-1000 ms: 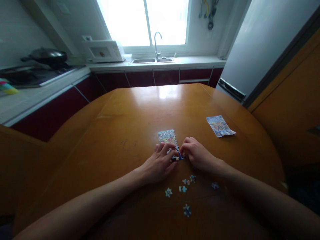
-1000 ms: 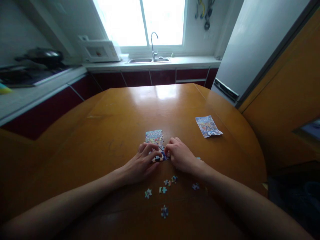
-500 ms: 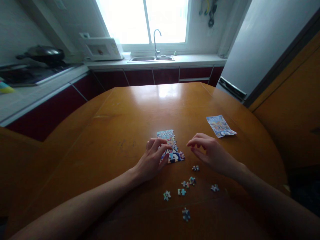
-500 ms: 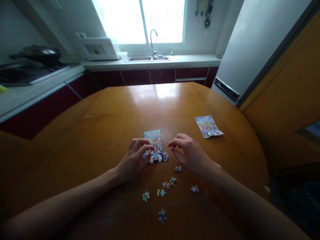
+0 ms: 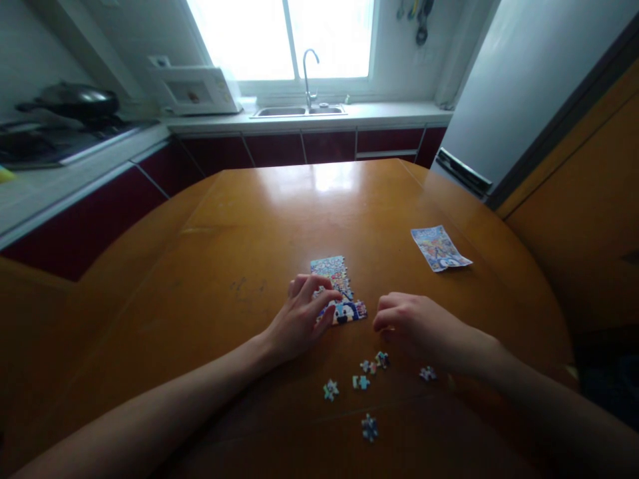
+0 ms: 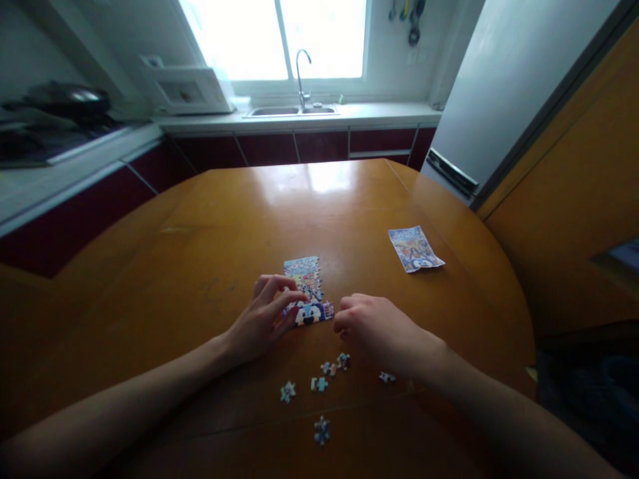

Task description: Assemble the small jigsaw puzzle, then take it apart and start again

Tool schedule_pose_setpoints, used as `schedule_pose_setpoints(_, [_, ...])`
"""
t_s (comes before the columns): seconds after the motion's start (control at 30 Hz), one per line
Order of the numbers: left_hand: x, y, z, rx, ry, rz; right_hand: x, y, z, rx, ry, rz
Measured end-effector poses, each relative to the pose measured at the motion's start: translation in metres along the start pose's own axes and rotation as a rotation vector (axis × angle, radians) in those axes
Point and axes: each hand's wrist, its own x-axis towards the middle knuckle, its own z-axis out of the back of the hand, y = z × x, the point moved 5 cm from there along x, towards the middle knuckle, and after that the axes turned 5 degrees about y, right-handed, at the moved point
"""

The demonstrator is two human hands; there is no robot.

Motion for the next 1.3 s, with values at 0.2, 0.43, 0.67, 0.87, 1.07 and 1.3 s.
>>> schedule_pose_setpoints(0.2, [0.0, -0.001, 0.0, -0.001, -0.006, -0.011, -0.001, 0.012, -0.009, -0.062, 0.14, 0.062])
schedule_pose_setpoints(0.43, [0.001, -0.002, 0.0, -0.007, 0.004, -0.009, -0.003, 0.013, -0.013, -0.084, 0.153, 0.055])
schedule_pose_setpoints(0.67, [0.0, -0.001, -0.001, -0.029, 0.025, -0.002, 0.001, -0.003, -0.005, -0.074, 0.086, -0.031])
schedule_pose_setpoints(0.87, [0.002, -0.003, 0.001, -0.025, 0.009, -0.022, 0.003, -0.004, 0.0, -0.128, 0.035, -0.077])
schedule_pose_setpoints(1.07, [0.002, -0.003, 0.002, -0.028, 0.017, -0.014, 0.005, 0.0, -0.008, -0.105, 0.029, -0.018])
schedule_pose_setpoints(1.3, [0.001, -0.001, 0.0, -0.032, 0.017, -0.008, 0.001, 0.012, -0.018, -0.084, 0.094, 0.034])
